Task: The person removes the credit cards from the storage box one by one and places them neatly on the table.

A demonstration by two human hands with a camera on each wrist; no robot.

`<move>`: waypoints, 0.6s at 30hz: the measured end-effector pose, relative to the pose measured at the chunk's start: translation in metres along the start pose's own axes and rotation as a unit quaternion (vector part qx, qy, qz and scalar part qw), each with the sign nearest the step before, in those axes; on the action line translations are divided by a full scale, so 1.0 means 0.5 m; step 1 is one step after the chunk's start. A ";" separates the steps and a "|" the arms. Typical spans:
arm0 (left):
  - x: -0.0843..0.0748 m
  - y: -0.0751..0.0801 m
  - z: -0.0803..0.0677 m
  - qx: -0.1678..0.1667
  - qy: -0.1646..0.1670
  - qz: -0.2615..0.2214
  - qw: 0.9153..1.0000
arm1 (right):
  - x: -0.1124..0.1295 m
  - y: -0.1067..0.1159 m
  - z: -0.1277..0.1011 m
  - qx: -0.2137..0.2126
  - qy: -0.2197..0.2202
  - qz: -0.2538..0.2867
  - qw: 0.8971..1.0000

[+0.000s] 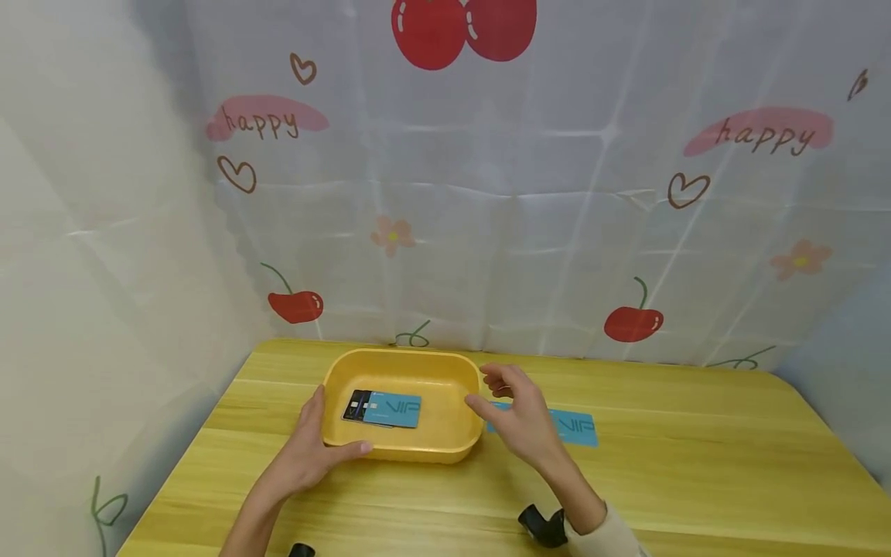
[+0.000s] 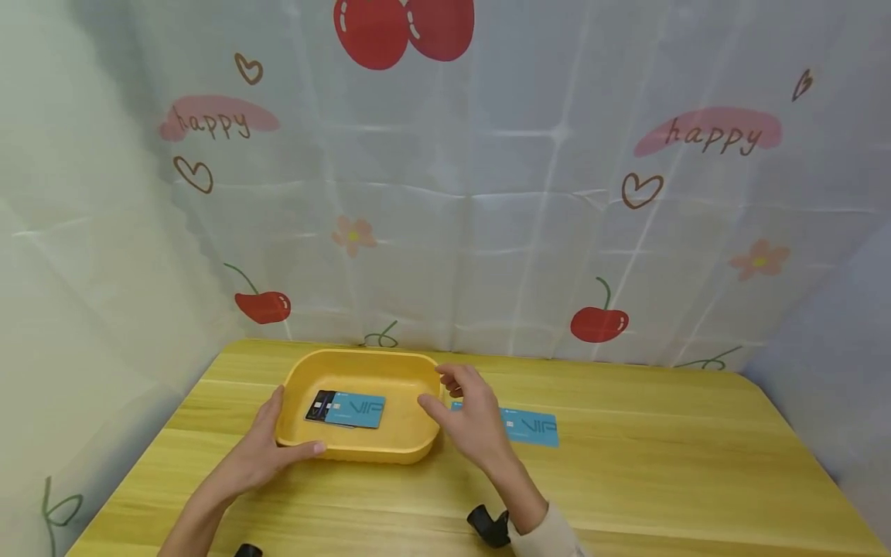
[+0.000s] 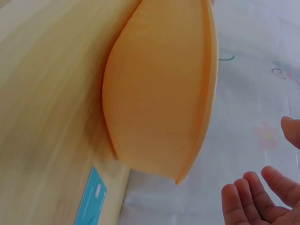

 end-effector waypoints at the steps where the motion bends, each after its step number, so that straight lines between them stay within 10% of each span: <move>1: -0.001 -0.001 0.001 0.001 -0.001 0.000 1.000 | 0.002 -0.004 0.000 0.005 0.000 0.002 1.000; 18: -0.001 -0.002 0.003 -0.005 -0.014 -0.002 1.000 | 0.050 -0.106 0.003 0.066 0.028 0.000 0.997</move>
Point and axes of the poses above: each hand's wrist, its own z-axis towards the middle knuckle, its own y-axis out of the back of the hand, x = y × z, the point moved 9 cm from there along z, towards the middle knuckle, and after that the axes turned 11 degrees about -y, right-handed, at the moved point
